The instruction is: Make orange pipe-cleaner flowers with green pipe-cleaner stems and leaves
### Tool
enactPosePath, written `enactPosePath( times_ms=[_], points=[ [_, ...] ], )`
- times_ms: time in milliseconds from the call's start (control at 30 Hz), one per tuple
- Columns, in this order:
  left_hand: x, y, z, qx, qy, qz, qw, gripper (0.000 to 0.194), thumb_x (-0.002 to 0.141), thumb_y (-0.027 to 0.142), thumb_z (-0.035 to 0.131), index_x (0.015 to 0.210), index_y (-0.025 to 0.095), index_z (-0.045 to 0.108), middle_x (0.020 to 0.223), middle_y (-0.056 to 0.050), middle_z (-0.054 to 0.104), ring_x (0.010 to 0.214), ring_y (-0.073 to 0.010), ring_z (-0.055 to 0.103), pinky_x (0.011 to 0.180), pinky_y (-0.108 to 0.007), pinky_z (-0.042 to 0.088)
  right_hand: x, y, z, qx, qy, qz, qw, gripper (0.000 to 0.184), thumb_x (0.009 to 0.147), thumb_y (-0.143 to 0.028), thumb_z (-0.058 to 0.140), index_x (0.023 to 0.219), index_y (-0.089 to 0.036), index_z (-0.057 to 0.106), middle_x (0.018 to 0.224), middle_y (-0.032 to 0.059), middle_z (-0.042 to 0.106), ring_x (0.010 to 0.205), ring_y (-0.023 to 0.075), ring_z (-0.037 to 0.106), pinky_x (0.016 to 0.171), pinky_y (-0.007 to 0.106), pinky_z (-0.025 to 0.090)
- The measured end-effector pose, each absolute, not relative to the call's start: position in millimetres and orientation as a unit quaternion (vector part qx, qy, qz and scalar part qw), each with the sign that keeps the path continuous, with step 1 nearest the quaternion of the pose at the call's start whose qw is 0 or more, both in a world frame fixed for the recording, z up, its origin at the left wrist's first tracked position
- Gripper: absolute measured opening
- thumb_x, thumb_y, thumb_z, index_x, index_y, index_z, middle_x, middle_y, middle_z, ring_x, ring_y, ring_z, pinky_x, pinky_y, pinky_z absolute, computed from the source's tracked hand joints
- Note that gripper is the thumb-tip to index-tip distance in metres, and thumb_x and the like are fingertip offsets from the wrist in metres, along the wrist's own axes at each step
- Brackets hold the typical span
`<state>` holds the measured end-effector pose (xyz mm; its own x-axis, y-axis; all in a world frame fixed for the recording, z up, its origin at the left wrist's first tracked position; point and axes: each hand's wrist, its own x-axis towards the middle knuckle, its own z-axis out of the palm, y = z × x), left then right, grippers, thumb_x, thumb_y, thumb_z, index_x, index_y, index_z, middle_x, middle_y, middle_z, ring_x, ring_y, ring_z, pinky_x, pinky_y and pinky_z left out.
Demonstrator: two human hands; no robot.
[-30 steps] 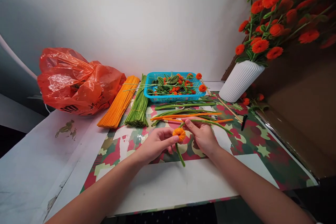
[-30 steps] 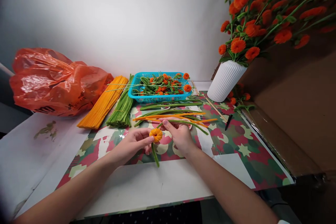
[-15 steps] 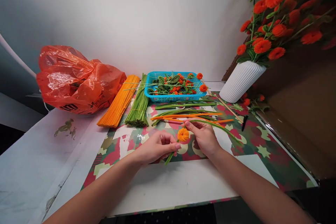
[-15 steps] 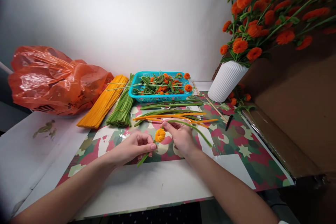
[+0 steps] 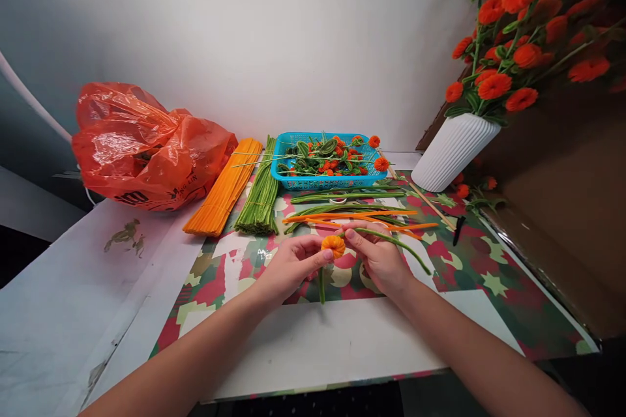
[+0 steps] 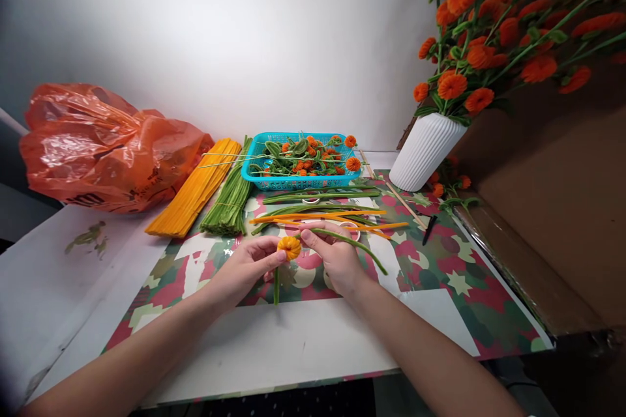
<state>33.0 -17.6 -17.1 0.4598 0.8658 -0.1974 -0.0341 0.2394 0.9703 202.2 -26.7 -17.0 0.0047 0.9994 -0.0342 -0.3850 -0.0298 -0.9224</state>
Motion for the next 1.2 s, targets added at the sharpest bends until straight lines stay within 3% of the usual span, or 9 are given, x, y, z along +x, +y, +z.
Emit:
enactPosePath(
  times_ms=[200, 367, 500, 667, 867, 1067, 1200],
  points=[
    [24, -15, -21, 0.543, 0.347, 0.325, 0.692, 0.031, 0.07, 0.044, 0.074, 0.08, 0.015, 0.072, 0.067, -0.002, 0.064, 0.052, -0.007, 0.045, 0.046, -0.018, 0.032, 209, -29, -15, -0.383, -0.251, 0.751, 0.476, 0.026, 0.06, -0.035, 0.084, 0.074, -0.018, 0.071, 0.072, -0.0009, 0.071, 0.065, 0.0101, 0.063, 0.062, 0.021, 0.05],
    [22, -14, -25, 0.523, 0.312, 0.309, 0.73, 0.034, 0.07, 0.044, 0.074, 0.089, 0.016, 0.073, 0.068, -0.001, 0.064, 0.05, -0.0054, 0.043, 0.045, -0.017, 0.032, 210, -28, -19, -0.354, -0.194, 0.8, 0.444, 0.025, 0.062, -0.031, 0.083, 0.079, -0.017, 0.072, 0.079, 0.0004, 0.072, 0.071, 0.0104, 0.065, 0.069, 0.022, 0.05],
    [22, -13, -26, 0.508, 0.327, 0.321, 0.729, 0.03, 0.07, 0.043, 0.075, 0.081, 0.016, 0.073, 0.066, -0.001, 0.063, 0.049, -0.0055, 0.045, 0.044, -0.016, 0.034, 214, -28, -19, -0.344, -0.219, 0.803, 0.435, 0.026, 0.069, -0.034, 0.078, 0.088, -0.018, 0.071, 0.088, 0.0014, 0.073, 0.079, 0.0109, 0.066, 0.071, 0.022, 0.049],
    [23, -12, -20, 0.513, 0.355, 0.352, 0.698, 0.027, 0.066, 0.04, 0.079, 0.073, 0.015, 0.071, 0.065, 0.0, 0.063, 0.048, -0.0056, 0.046, 0.044, -0.017, 0.036, 215, -32, -9, -0.346, -0.381, 0.709, 0.482, 0.022, 0.07, -0.04, 0.077, 0.08, -0.021, 0.068, 0.085, 0.001, 0.07, 0.079, 0.0152, 0.065, 0.07, 0.028, 0.049],
    [26, -15, -11, 0.544, 0.354, 0.374, 0.663, 0.02, 0.068, 0.034, 0.078, 0.071, 0.015, 0.072, 0.069, -0.002, 0.067, 0.059, -0.0104, 0.054, 0.052, -0.02, 0.042, 210, -39, -7, -0.369, -0.573, 0.499, 0.536, 0.02, 0.07, -0.025, 0.077, 0.088, -0.025, 0.069, 0.089, 0.0015, 0.067, 0.08, 0.0157, 0.062, 0.072, 0.03, 0.051],
    [27, -14, -13, 0.569, 0.343, 0.391, 0.636, 0.015, 0.069, 0.031, 0.077, 0.07, 0.017, 0.072, 0.072, -0.004, 0.069, 0.068, -0.0149, 0.059, 0.062, -0.025, 0.048, 208, -39, -10, -0.379, -0.558, 0.513, 0.53, 0.011, 0.075, -0.03, 0.073, 0.083, -0.023, 0.071, 0.082, 0.0033, 0.067, 0.078, 0.0174, 0.063, 0.066, 0.03, 0.055],
    [26, -14, -12, 0.601, 0.355, 0.411, 0.586, 0.013, 0.072, 0.03, 0.074, 0.072, 0.016, 0.072, 0.075, -0.004, 0.067, 0.07, -0.015, 0.059, 0.063, -0.024, 0.048, 208, -36, -11, -0.333, -0.571, 0.5, 0.559, 0.006, 0.073, -0.023, 0.075, 0.077, -0.026, 0.073, 0.079, 0.0011, 0.067, 0.081, 0.0173, 0.063, 0.073, 0.032, 0.053]
  ],
)
